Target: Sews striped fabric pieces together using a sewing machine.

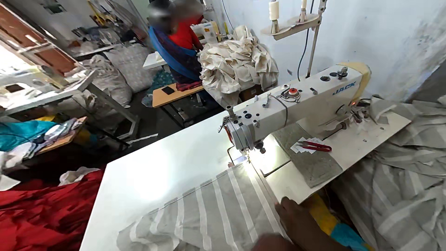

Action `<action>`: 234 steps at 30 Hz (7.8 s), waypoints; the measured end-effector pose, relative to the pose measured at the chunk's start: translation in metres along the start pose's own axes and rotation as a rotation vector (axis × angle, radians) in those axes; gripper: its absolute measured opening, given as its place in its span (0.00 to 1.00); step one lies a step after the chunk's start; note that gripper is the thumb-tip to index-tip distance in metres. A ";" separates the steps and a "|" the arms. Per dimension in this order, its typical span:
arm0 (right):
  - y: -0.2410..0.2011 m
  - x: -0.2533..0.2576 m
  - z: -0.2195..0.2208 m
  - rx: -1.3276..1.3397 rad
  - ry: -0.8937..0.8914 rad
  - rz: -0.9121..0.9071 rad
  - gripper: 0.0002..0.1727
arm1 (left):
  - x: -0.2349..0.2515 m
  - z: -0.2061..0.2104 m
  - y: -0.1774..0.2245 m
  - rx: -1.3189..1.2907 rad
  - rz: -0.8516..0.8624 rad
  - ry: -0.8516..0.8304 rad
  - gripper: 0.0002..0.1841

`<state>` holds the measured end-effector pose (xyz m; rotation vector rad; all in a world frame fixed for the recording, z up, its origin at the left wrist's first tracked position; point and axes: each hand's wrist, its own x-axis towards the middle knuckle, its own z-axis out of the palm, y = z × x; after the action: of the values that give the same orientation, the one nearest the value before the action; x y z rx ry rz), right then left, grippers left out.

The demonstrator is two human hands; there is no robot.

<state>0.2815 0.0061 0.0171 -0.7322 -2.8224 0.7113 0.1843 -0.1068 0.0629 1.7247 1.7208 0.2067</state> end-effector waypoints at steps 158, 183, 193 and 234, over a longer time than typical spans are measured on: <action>0.027 0.150 -0.025 0.471 -0.020 0.297 0.13 | 0.085 -0.011 -0.113 0.457 -0.150 1.049 0.16; 0.008 0.138 -0.013 0.110 -0.019 0.207 0.11 | 0.081 -0.011 -0.124 0.351 -0.114 1.117 0.12; 0.011 0.121 0.002 0.088 0.081 0.029 0.10 | 0.082 -0.015 -0.122 0.408 -0.102 1.058 0.11; 0.006 0.148 0.012 -0.306 0.165 -0.093 0.17 | 0.107 -0.077 -0.145 0.155 -0.606 0.812 0.17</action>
<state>0.1517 0.0780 0.0060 -0.6612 -2.8183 0.1945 0.0344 0.0043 0.0027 1.1844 2.8245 0.5576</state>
